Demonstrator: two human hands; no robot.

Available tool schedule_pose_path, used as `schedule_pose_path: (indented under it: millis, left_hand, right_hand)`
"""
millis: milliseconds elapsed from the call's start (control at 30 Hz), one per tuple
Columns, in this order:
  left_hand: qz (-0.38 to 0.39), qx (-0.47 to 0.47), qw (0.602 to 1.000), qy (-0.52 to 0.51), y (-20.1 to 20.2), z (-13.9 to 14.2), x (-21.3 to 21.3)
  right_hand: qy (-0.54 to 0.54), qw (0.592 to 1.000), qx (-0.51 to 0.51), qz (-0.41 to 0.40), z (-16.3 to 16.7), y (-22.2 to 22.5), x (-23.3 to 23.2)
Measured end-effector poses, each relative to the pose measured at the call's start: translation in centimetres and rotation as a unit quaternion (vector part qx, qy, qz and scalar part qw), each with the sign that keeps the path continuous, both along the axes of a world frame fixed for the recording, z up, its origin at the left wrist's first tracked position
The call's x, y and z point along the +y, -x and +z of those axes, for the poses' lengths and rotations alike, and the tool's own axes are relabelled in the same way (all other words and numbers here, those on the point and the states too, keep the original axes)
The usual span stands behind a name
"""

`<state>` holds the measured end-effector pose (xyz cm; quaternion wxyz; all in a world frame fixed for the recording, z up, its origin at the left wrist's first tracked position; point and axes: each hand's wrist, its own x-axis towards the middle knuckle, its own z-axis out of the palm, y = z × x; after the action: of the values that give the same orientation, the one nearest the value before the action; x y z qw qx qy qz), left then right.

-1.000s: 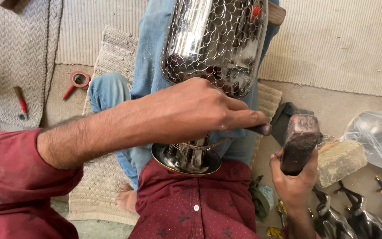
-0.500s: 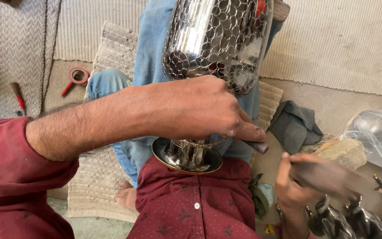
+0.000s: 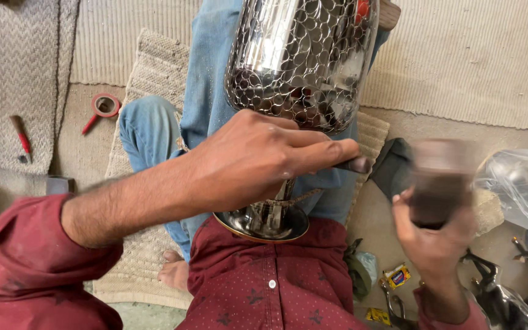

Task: The person sits on the floor with a silver metal lamp across their lap, holds a punch against the lamp's stem and base, and repeatedly strikes the punch with a wooden mallet, repositioning the punch to work different spots on the metal.

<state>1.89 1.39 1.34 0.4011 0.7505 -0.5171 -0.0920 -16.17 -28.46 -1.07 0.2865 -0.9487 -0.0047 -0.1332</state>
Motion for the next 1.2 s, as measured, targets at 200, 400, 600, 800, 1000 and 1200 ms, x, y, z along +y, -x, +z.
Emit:
schedule_pose_path:
  millis: [200, 400, 600, 800, 1000, 1200]
  left_hand:
    - [0.080, 0.050, 0.995, 0.043, 1.3, 0.0, 0.4]
    - [0.118, 0.056, 0.990, 0.045, 1.9, -0.1, 0.5]
    - [0.204, 0.056, 0.964, 0.162, 2.8, -0.9, 0.3]
    - [0.287, 0.149, 0.923, 0.206, 4.3, -2.0, 0.1]
    - [0.268, 0.119, 0.924, 0.243, 4.8, -3.1, 0.4]
    - [0.278, 0.098, 0.923, 0.248, 5.1, -3.8, 0.8]
  right_hand:
    - [-0.148, 0.988, 0.020, -0.034, 1.8, -0.4, -2.0]
    - [-0.061, 0.994, 0.084, 0.047, 4.6, -4.0, -2.3]
    - [0.043, 0.979, 0.124, 0.158, 6.7, -7.2, -1.3]
    - [0.139, 0.973, 0.062, 0.175, 6.9, -8.7, -1.2]
    - [0.138, 0.968, 0.086, 0.191, 10.0, -10.6, -0.3]
    - [-0.006, 0.978, 0.134, 0.161, 11.7, -12.2, 2.5]
